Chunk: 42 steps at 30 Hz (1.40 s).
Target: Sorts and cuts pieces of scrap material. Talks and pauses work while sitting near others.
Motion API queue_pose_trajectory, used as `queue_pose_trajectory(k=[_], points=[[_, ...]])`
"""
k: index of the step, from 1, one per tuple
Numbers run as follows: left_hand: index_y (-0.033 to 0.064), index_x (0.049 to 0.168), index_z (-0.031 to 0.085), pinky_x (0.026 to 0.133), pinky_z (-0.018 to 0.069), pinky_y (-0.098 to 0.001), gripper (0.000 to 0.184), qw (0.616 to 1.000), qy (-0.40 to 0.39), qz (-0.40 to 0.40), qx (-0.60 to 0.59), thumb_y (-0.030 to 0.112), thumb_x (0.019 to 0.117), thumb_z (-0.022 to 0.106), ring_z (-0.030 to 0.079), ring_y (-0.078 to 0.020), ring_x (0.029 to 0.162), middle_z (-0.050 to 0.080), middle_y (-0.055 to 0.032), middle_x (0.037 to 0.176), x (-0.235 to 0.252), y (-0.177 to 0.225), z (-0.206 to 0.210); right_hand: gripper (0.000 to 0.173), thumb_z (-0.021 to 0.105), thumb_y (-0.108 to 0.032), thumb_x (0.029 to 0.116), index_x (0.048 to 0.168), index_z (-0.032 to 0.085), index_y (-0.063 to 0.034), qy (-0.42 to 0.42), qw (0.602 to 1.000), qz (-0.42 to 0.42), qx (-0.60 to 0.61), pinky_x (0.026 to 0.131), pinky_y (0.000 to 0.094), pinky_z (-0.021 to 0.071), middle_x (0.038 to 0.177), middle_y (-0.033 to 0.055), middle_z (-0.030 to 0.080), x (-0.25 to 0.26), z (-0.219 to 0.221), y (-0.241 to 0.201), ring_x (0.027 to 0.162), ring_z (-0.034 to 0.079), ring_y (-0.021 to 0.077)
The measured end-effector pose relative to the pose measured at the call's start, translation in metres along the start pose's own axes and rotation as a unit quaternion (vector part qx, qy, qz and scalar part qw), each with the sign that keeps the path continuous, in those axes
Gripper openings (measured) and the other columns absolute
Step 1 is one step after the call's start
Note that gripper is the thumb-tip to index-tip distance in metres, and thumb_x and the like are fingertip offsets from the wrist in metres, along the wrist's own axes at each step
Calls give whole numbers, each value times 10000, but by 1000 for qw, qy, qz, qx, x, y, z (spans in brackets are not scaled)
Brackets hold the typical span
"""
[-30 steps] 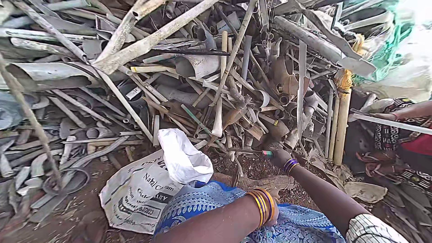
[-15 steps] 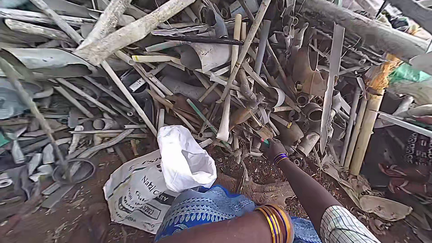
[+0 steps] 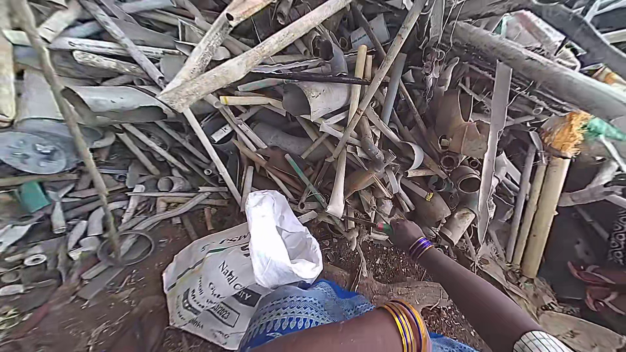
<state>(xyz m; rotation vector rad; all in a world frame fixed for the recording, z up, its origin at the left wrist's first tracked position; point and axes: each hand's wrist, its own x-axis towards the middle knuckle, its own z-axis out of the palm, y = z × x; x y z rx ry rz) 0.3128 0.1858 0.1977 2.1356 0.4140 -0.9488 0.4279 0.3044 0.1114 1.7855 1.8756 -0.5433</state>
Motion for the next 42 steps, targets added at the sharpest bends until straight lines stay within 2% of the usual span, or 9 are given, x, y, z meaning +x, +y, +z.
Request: queue_pose_trajectory(k=[6, 9, 12, 15, 20, 24, 29, 37, 42], points=[[-113, 1264, 631, 1104, 359, -651, 539, 999, 0, -13, 45, 374, 1103, 466, 524, -463, 1342, 601, -320, 1348, -6, 16, 19, 249, 710, -136, 909, 1034, 694, 78, 146, 954, 15, 261, 822, 525, 502, 919, 223, 691, -133, 35, 50, 873, 668, 333], [-170, 1323, 544, 1079, 378, -656, 633, 997, 52, -46, -36, 416, 1095, 472, 527, -483, 1321, 573, -364, 1342, 2, 8, 29, 98, 729, -68, 783, 863, 672, -60, 231, 793, 0, 564, 570, 252, 494, 687, -31, 625, -175, 78, 76, 584, 575, 52], [-93, 1590, 177, 1184, 351, -567, 898, 953, 196, -47, -228, 549, 1050, 498, 471, -424, 1418, 468, -328, 1501, 13, -7, 35, 121, 692, -45, 773, 887, 669, -78, 224, 605, -52, 762, 602, 268, 573, 734, -7, 708, -204, 101, 70, 633, 668, 81], [-18, 1570, 296, 1113, 466, -449, 705, 815, 326, 44, -477, 392, 1062, 560, 588, -317, 1305, 541, -259, 1447, 20, -2, 48, 138, 657, -30, 812, 939, 621, -71, 215, 510, -92, 828, 626, 293, 599, 767, 23, 723, -217, 103, 53, 660, 697, 114], [-57, 1372, 471, 851, 588, -356, 359, 631, 451, 108, -622, 87, 1056, 558, 676, -186, 979, 628, -175, 1187, 7, 5, 57, 364, 698, -289, 901, 1116, 665, 3, 376, 742, -21, 555, 623, 286, 533, 776, 14, 660, -208, 109, 51, 631, 612, 77], [-54, 1388, 471, 953, 513, -370, 369, 609, 505, 49, -610, 102, 1063, 547, 615, -204, 1099, 603, -197, 1263, -18, -14, 58, 473, 707, -300, 902, 1104, 632, 122, 475, 776, -23, 415, 660, 455, 497, 802, 181, 653, -194, 113, 35, 678, 609, 233], [-19, 1403, 454, 803, 585, -362, 340, 526, 531, 8, -664, 107, 1089, 493, 677, -223, 928, 612, -200, 1199, -28, -30, 56, 484, 674, -318, 1009, 1253, 571, 86, 156, 931, 20, 329, 930, 577, 481, 1061, 286, 658, -194, 84, 37, 1010, 653, 418], [-42, 1429, 403, 792, 595, -342, 423, 463, 576, 48, -672, -37, 1028, 538, 686, -227, 924, 600, -217, 1223, -16, -34, 50, 435, 486, -218, 1085, 1398, 463, 83, 204, 873, -61, 439, 961, 526, 493, 1151, 288, 635, -211, 84, 16, 1044, 652, 390], [-84, 1302, 486, 811, 579, -296, 428, 538, 566, 64, -621, -138, 911, 651, 665, -155, 918, 643, -164, 1117, 5, -19, 57, 348, 592, -215, 1044, 1282, 463, 5, 154, 646, -37, 747, 533, 274, 494, 810, 64, 543, -208, 101, -3, 543, 530, 113]])
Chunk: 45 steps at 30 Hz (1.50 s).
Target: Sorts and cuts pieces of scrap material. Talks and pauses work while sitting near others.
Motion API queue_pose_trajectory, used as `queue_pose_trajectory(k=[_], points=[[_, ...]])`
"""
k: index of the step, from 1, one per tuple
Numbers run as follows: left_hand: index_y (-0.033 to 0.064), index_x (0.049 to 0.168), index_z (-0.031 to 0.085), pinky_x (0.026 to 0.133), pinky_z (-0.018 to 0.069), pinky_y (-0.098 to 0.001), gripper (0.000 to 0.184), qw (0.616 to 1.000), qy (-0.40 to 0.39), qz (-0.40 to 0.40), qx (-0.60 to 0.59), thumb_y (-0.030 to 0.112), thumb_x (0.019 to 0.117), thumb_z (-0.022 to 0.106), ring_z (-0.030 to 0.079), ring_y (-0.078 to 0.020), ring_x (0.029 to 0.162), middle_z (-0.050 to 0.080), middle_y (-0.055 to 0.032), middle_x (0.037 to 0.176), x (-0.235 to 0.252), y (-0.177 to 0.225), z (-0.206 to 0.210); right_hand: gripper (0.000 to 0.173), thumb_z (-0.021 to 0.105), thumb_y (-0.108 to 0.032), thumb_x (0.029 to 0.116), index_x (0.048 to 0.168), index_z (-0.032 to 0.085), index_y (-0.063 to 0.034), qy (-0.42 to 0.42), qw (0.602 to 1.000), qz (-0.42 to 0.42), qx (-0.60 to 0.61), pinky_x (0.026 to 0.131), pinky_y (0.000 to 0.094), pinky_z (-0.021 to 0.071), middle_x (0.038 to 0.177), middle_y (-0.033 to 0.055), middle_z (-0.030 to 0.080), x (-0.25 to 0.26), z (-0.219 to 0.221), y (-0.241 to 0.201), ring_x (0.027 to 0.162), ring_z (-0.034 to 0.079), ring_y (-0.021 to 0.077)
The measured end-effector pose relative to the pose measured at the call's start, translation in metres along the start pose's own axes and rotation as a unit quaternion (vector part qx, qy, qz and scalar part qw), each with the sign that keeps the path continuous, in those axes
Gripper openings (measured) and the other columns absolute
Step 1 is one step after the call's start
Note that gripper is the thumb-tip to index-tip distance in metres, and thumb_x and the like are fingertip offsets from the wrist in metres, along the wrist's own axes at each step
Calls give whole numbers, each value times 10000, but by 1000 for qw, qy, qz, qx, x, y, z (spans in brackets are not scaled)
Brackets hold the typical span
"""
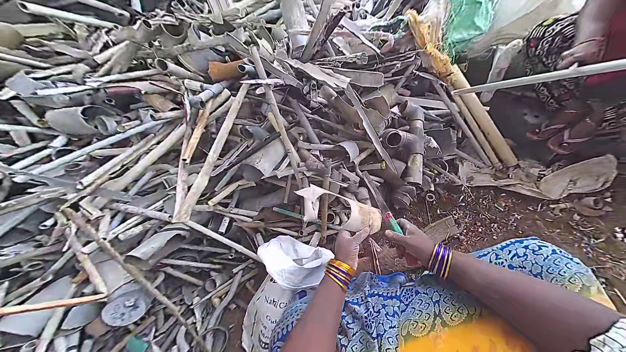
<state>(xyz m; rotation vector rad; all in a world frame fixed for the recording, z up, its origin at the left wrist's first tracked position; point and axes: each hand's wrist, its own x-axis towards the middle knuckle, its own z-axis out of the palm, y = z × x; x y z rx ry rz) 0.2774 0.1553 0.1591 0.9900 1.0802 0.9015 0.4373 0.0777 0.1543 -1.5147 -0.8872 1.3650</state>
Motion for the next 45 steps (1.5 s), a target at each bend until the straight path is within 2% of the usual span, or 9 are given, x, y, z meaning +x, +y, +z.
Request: queue_pose_trajectory(k=[4, 14, 19, 22, 26, 31, 36, 40, 45], points=[[-125, 1348, 481, 882, 570, -246, 466, 991, -113, 52, 56, -123, 905, 625, 676, -96, 977, 669, -147, 1152, -18, -5, 10, 459, 677, 11, 926, 1318, 439, -15, 51, 990, -14, 128, 570, 241, 513, 921, 70, 575, 8, -14, -6, 623, 572, 93], [-31, 1448, 383, 917, 592, -433, 563, 972, -196, -101, -75, 339, 1066, 197, 686, -280, 1091, 637, -197, 1277, -14, 17, -11, 460, 632, 32, 909, 1318, 452, -77, -102, 984, -68, 131, 589, 191, 515, 929, 8, 608, 22, -35, -16, 661, 591, 41], [-9, 1272, 567, 817, 622, -367, 447, 983, -90, -87, -133, 306, 1136, 281, 728, -199, 932, 722, -133, 1039, -13, -2, 18, 450, 665, 21, 849, 1245, 490, -102, -175, 977, -97, 71, 583, 181, 528, 922, -19, 655, 36, -38, -14, 669, 622, 21], [-24, 1242, 567, 814, 608, -352, 371, 986, 8, -48, -162, 235, 1136, 323, 710, -188, 919, 698, -134, 1032, -4, -16, 29, 464, 701, -130, 966, 1360, 499, 8, -56, 979, -101, -166, 827, 351, 532, 1105, 154, 629, 41, -39, -16, 905, 633, 183], [-15, 1253, 542, 828, 595, -390, 381, 969, 144, 38, -198, 276, 1135, 326, 681, -213, 951, 651, -151, 1075, 17, -5, 25, 539, 409, -280, 1113, 1560, 324, 7, -33, 920, -56, -386, 1060, 553, 457, 1354, 285, 583, 24, -24, -22, 1243, 605, 412], [39, 1347, 504, 921, 535, -483, 470, 944, 239, 30, -225, 404, 1128, 304, 611, -254, 1113, 590, -155, 1240, 22, 12, 23, 621, 448, -198, 1079, 1624, 221, -6, -135, 827, -169, -519, 898, 596, 525, 1311, 350, 572, 4, -4, -12, 1072, 654, 501], [39, 1238, 538, 785, 596, -401, 439, 944, 215, 51, -246, 395, 1134, 303, 670, -205, 941, 632, -121, 1070, 25, 16, 21, 609, 383, -263, 1118, 1640, 162, -40, -78, 854, 2, -514, 1028, 590, 475, 1444, 317, 495, 37, -18, -21, 1243, 593, 469], [25, 1209, 566, 819, 601, -394, 424, 949, 207, 93, -221, 353, 1139, 305, 690, -185, 953, 666, -105, 1048, 29, 14, 16, 575, 427, -249, 1087, 1592, 313, 2, -74, 832, -208, -509, 823, 614, 541, 1090, 330, 665, 22, -16, -11, 967, 683, 509], [-109, 1208, 580, 963, 533, -291, 261, 955, 213, 195, -71, 91, 1084, 466, 648, -120, 1057, 653, -153, 1145, 25, 7, 19, 589, 367, -284, 1124, 1637, 195, -50, -57, 862, -33, -503, 1029, 598, 465, 1365, 316, 568, 34, -24, -27, 1222, 605, 477]])
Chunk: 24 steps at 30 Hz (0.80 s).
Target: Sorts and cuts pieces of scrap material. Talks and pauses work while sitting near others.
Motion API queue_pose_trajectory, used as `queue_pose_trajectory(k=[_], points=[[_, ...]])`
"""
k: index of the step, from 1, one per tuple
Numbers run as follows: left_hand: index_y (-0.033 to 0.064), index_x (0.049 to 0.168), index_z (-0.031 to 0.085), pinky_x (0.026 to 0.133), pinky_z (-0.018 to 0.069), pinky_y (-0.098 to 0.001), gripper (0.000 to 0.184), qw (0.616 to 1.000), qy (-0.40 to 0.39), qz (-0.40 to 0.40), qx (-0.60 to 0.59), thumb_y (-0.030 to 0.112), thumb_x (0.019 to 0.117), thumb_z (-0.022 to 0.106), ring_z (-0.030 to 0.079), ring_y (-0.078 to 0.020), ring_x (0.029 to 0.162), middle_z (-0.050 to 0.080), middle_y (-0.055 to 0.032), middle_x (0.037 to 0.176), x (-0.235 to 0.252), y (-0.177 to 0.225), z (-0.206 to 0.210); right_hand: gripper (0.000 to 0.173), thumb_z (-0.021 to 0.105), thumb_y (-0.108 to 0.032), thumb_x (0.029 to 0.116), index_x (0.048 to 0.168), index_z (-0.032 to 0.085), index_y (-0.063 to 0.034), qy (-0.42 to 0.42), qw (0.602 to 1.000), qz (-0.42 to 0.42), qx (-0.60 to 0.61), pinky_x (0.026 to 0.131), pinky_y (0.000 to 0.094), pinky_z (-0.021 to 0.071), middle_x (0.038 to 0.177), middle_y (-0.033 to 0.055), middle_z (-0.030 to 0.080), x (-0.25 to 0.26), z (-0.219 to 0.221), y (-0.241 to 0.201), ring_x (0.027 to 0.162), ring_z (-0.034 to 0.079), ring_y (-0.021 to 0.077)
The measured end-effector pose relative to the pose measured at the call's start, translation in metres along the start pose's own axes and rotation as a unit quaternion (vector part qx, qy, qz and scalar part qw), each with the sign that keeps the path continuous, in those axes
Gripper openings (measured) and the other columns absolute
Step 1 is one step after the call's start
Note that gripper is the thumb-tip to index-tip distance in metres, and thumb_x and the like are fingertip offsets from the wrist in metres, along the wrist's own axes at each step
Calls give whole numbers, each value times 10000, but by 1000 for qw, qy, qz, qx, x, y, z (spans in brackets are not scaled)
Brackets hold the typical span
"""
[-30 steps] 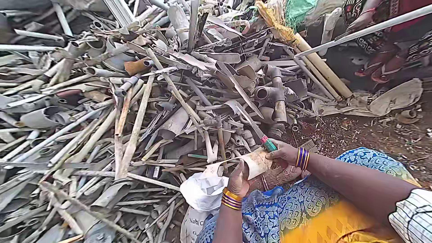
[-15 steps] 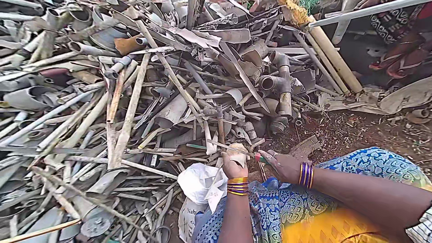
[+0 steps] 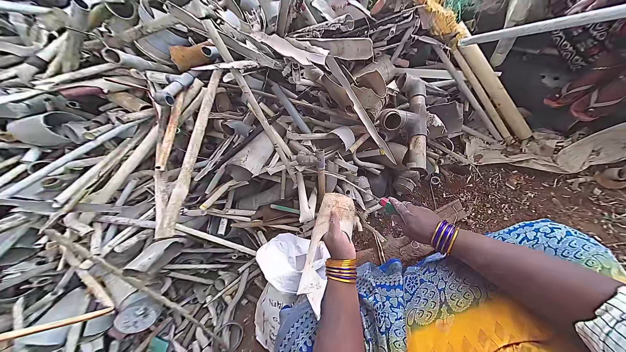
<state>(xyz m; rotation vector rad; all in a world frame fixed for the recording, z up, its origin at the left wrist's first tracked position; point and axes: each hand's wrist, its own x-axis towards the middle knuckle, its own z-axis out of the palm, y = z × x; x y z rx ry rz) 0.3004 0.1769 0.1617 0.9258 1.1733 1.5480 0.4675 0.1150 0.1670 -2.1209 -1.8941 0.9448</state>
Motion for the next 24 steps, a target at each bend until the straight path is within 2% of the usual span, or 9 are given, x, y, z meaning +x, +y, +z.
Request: queue_pose_trajectory(k=[4, 7, 10, 12, 14, 16, 19, 21, 24], points=[[-173, 1194, 578, 1012, 471, -254, 249, 998, -11, 1, 67, -25, 994, 575, 605, -130, 1106, 638, -216, 1174, -2, 3, -1, 563, 426, -246, 1081, 1573, 350, 17, 106, 979, -166, -57, 780, 614, 544, 1001, 317, 681, -10, 12, 5, 909, 691, 513], [-152, 1189, 594, 1007, 473, -303, 263, 995, -23, -42, 83, -27, 960, 629, 603, -169, 1112, 640, -218, 1187, -5, 3, -1, 590, 366, -265, 1123, 1638, 178, -49, -14, 999, -38, -20, 991, 615, 481, 1300, 329, 598, -3, 3, -3, 1184, 621, 498], [-147, 1240, 564, 997, 504, -282, 345, 995, -74, -27, 57, -42, 923, 649, 629, -142, 1101, 656, -195, 1176, -6, -2, -5, 539, 373, -246, 1127, 1600, 255, -17, 49, 986, 13, 158, 1061, 537, 460, 1333, 291, 601, 3, -4, 4, 1215, 625, 407], [-91, 1187, 567, 890, 568, -240, 268, 991, -120, -52, 37, -44, 933, 640, 679, -61, 954, 698, -83, 1029, -9, 1, -7, 529, 477, -279, 1086, 1523, 375, 1, 116, 940, -32, 318, 828, 382, 525, 1148, 198, 639, 4, 4, 11, 901, 644, 241], [-60, 1140, 573, 822, 586, -228, 166, 982, -154, -96, 43, -32, 979, 605, 688, -40, 857, 701, -39, 936, -12, -2, -7, 624, 657, -294, 947, 1441, 417, 2, 129, 868, -82, 472, 559, 208, 460, 944, 32, 574, 3, 15, 8, 621, 520, 34], [-66, 1116, 599, 807, 583, -238, 141, 975, -159, -111, 105, 25, 1009, 599, 684, -52, 829, 698, -58, 914, -15, -9, -7, 708, 766, -186, 837, 1427, 428, 10, 134, 841, -122, 510, 653, 177, 517, 1024, 22, 619, -3, 16, -1, 734, 595, 1], [-64, 1338, 547, 956, 490, -410, 457, 946, -170, -198, 195, 313, 1118, 412, 610, -223, 1087, 639, -205, 1219, -18, -11, -9, 681, 737, -87, 818, 1415, 452, 74, 192, 873, -188, 407, 767, 240, 541, 1070, 116, 679, -9, 22, -7, 845, 649, 79], [33, 1468, 450, 893, 494, -477, 685, 918, -179, -332, 122, 559, 1100, 214, 587, -279, 1142, 584, -196, 1339, -19, -5, -10, 586, 718, -63, 858, 1379, 516, 114, 214, 890, -253, 312, 797, 328, 572, 1032, 176, 733, -12, 30, -7, 851, 704, 182], [104, 1180, 534, 638, 603, -356, 464, 904, -189, -372, -92, 469, 1116, 255, 714, -188, 787, 700, -78, 908, -21, -1, -9, 480, 694, -102, 931, 1359, 580, 84, 144, 916, -306, 217, 886, 499, 565, 1072, 249, 727, -21, 33, -11, 956, 727, 352]])
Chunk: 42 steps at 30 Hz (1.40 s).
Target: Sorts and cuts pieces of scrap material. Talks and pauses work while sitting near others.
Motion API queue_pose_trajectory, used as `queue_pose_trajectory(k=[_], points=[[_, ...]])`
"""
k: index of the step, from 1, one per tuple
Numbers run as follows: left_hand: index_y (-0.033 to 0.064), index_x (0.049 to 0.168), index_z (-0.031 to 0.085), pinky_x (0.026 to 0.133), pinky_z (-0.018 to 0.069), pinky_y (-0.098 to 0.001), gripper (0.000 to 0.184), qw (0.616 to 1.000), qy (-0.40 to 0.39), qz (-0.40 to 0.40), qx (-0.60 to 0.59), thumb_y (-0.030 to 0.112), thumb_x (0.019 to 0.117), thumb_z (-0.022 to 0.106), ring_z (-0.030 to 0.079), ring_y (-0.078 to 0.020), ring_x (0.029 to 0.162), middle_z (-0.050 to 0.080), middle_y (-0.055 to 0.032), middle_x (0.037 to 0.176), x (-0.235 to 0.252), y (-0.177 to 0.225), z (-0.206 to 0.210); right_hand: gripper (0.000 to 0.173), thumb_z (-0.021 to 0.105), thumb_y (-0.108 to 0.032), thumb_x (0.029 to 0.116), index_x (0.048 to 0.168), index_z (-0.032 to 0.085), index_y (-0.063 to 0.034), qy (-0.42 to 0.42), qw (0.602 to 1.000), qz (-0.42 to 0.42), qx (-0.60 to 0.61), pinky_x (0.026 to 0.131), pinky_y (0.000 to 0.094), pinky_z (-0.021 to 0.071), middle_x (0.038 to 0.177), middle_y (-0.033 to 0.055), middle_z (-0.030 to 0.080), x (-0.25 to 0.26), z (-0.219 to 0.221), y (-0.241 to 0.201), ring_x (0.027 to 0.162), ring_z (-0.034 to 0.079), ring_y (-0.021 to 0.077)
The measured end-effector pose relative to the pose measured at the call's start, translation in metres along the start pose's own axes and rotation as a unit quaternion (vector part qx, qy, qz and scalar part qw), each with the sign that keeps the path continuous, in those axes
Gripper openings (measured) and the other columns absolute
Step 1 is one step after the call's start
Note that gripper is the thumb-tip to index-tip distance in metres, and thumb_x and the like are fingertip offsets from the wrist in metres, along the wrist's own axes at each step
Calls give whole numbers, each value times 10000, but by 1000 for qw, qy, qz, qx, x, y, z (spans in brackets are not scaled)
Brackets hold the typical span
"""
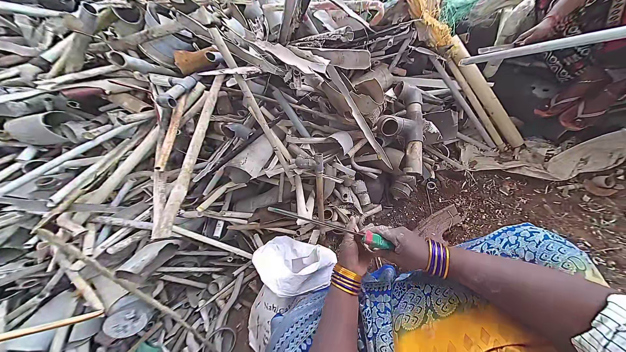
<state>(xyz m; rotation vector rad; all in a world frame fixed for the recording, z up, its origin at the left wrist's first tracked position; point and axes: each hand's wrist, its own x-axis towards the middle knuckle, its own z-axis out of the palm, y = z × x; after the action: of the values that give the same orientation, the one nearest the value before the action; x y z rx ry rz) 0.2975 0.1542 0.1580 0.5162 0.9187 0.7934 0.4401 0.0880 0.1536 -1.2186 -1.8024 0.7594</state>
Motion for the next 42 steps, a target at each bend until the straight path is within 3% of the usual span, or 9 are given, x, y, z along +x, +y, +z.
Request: queue_pose_trajectory(k=[5, 9, 12, 22, 27, 29, 34, 38, 42], points=[[89, 1196, 553, 735, 625, -420, 317, 953, -50, 227, -194, 186, 919, 434, 734, -219, 880, 727, -98, 997, 17, 15, -23, 536, 576, -207, 1010, 1454, 483, 79, 31, 998, 43, -22, 903, 490, 562, 1142, 265, 696, -7, 8, -12, 987, 711, 364], [162, 1496, 381, 835, 612, -454, 500, 898, -32, 361, -248, 309, 1020, 343, 699, -214, 1046, 663, -78, 1217, 14, 59, -38, 542, 474, -255, 1053, 1488, 450, 66, -51, 994, 75, -56, 918, 525, 546, 1153, 272, 690, -10, -1, -16, 1005, 703, 388], [191, 1545, 333, 856, 596, -416, 527, 889, 30, 388, -239, 414, 1084, 208, 675, -167, 1066, 644, -55, 1231, 5, 75, -40, 548, 510, -269, 1045, 1504, 457, 26, -203, 975, 72, -51, 902, 562, 533, 1112, 268, 693, -8, -4, -11, 972, 694, 402], [229, 1599, 238, 928, 565, -448, 568, 907, 47, 360, -213, 494, 1102, 166, 636, -221, 1183, 567, -98, 1416, 2, 66, -32, 547, 507, -194, 1056, 1543, 397, 29, -148, 978, 134, -63, 995, 552, 502, 1226, 290, 666, -2, -2, -7, 1088, 677, 422], [215, 1589, 280, 923, 566, -429, 580, 912, 61, 347, -211, 511, 1103, 169, 638, -194, 1175, 587, -81, 1399, 2, 66, -28, 549, 504, -203, 1055, 1548, 400, 15, -188, 973, 120, -66, 1013, 549, 492, 1255, 283, 658, -2, -2, -6, 1118, 667, 416], [200, 1576, 305, 897, 577, -419, 560, 913, 74, 345, -207, 484, 1112, 175, 664, -189, 1126, 618, -80, 1363, 2, 65, -28, 527, 507, -178, 1055, 1527, 416, 38, -126, 980, 135, -80, 999, 559, 498, 1222, 293, 666, -2, -2, -6, 1095, 674, 433], [230, 1588, 298, 944, 552, -441, 537, 920, 103, 325, -191, 471, 1120, 188, 635, -226, 1177, 580, -97, 1412, 6, 62, -26, 595, 412, -346, 1044, 1382, 495, 138, 132, 987, -6, -85, 591, 367, 567, 883, 184, 689, -10, 8, 10, 619, 644, 201], [244, 1555, 378, 972, 535, -446, 520, 928, 115, 301, -185, 495, 1116, 254, 620, -230, 1204, 595, -87, 1397, 13, 57, -25, 513, 480, -268, 1047, 1441, 495, 60, -118, 984, 125, -44, 704, 463, 545, 953, 209, 682, -5, -12, 2, 715, 652, 268], [100, 1483, 448, 933, 528, -385, 415, 927, 170, 328, 58, 305, 1126, 393, 623, -209, 1119, 604, -130, 1334, 27, 53, -32, 473, 533, -317, 985, 1346, 548, -11, -1, 982, 160, 97, 471, 169, 465, 781, -46, 595, 2, -16, 11, 502, 509, -19]])
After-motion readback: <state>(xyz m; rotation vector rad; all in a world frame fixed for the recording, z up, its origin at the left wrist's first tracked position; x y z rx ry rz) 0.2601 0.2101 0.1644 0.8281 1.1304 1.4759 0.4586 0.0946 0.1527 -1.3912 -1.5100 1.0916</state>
